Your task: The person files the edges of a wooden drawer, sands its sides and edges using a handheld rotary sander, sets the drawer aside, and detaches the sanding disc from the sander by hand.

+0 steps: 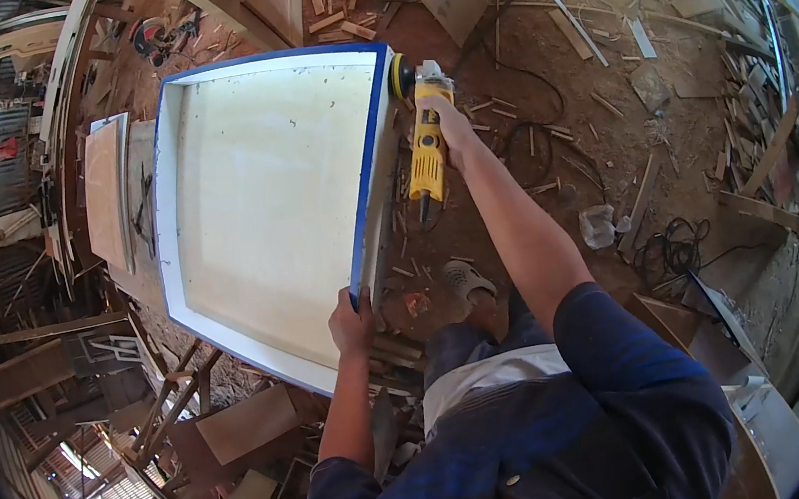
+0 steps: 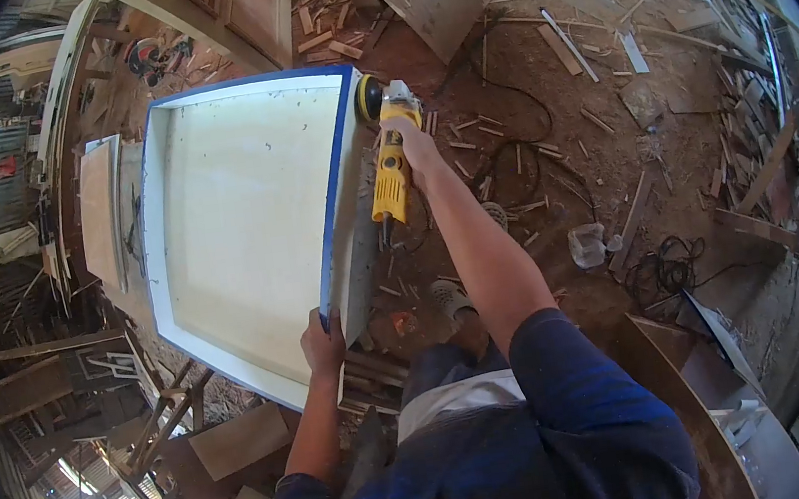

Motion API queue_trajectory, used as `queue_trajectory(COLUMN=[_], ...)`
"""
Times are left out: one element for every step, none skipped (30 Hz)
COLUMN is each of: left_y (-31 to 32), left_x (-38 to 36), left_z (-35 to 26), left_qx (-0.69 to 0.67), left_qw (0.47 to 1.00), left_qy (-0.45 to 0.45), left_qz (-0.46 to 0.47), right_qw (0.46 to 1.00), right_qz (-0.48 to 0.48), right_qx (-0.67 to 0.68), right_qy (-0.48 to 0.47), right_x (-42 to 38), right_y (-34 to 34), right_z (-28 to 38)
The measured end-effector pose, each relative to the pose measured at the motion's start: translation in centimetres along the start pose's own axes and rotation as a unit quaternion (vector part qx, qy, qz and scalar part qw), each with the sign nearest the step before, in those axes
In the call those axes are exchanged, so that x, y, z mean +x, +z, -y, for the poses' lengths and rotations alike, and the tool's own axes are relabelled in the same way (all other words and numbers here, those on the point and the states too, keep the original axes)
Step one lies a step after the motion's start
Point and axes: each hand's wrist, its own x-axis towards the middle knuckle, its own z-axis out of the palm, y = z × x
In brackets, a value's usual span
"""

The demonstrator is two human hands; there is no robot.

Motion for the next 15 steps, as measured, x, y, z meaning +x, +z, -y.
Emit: queue_trajectory(left_y=[0.0, 0.0, -0.1, -0.2, -0.3, -0.2, -0.2, -0.2, -0.1, -0.1, -0.2, -0.3, -0.3, -0.3, -0.2], left_x=[0.0, 0.2, 0.5, 0.5, 0.4, 0.6, 0.5, 0.5, 0.7, 0.7, 0.6, 0.4, 0.4, 0.6, 0.7], left_z=[0.1, 0.2, 0.1, 0.1, 0.0, 0.1, 0.2, 0.3, 0.2, 0.2, 0.2, 0.2, 0.2, 0.1, 0.2], left_qx=[-0.003, -0.007, -0.011, -0.015, -0.019, -0.023, -0.026, -0.029, -0.030, -0.031, -0.030, -0.031, -0.032, -0.033, -0.031], left_qw=[1.000, 1.000, 0.999, 0.999, 0.999, 0.999, 0.999, 0.999, 0.998, 0.998, 0.998, 0.998, 0.998, 0.999, 0.999], left_qy=[0.012, 0.025, 0.029, 0.031, 0.032, 0.037, 0.042, 0.046, 0.051, 0.055, 0.058, 0.051, 0.046, 0.043, 0.040], left_qz=[-0.004, -0.008, -0.006, -0.002, 0.002, -0.002, -0.004, -0.005, -0.008, -0.011, -0.012, -0.007, -0.004, -0.001, 0.000], right_qw=[1.000, 1.000, 1.000, 1.000, 0.999, 0.999, 0.999, 0.999, 0.999, 1.000, 1.000, 1.000, 0.999, 0.999, 0.998], right_qz=[0.015, 0.010, 0.004, -0.003, -0.005, 0.004, 0.011, 0.019, 0.027, 0.013, -0.002, -0.018, -0.021, -0.024, -0.027], right_qx=[0.013, 0.016, 0.020, 0.023, 0.025, 0.029, 0.033, 0.038, 0.016, 0.006, -0.003, -0.011, -0.017, -0.022, -0.029], right_qy=[0.001, 0.004, 0.006, 0.011, 0.030, 0.031, 0.032, 0.034, 0.013, 0.000, -0.012, -0.023, -0.029, -0.038, -0.048], right_x=[1.4, 2.6, 3.3, 3.6, 3.8, 3.9, 3.8, 3.6, 3.3, 2.7, 2.1, 1.5, 1.2, 1.0, 1.2], right_y=[0.3, 0.4, 0.6, 0.7, 0.4, 0.4, 0.4, 0.3, 0.3, 0.9, 1.4, 2.1, 2.6, 3.1, 3.1], right_z=[0.1, 0.3, 0.8, 0.8, 1.1, 1.4, 1.3, 1.3, 1.1, 1.4, 1.7, 1.9, 2.2, 2.8, 3.0])
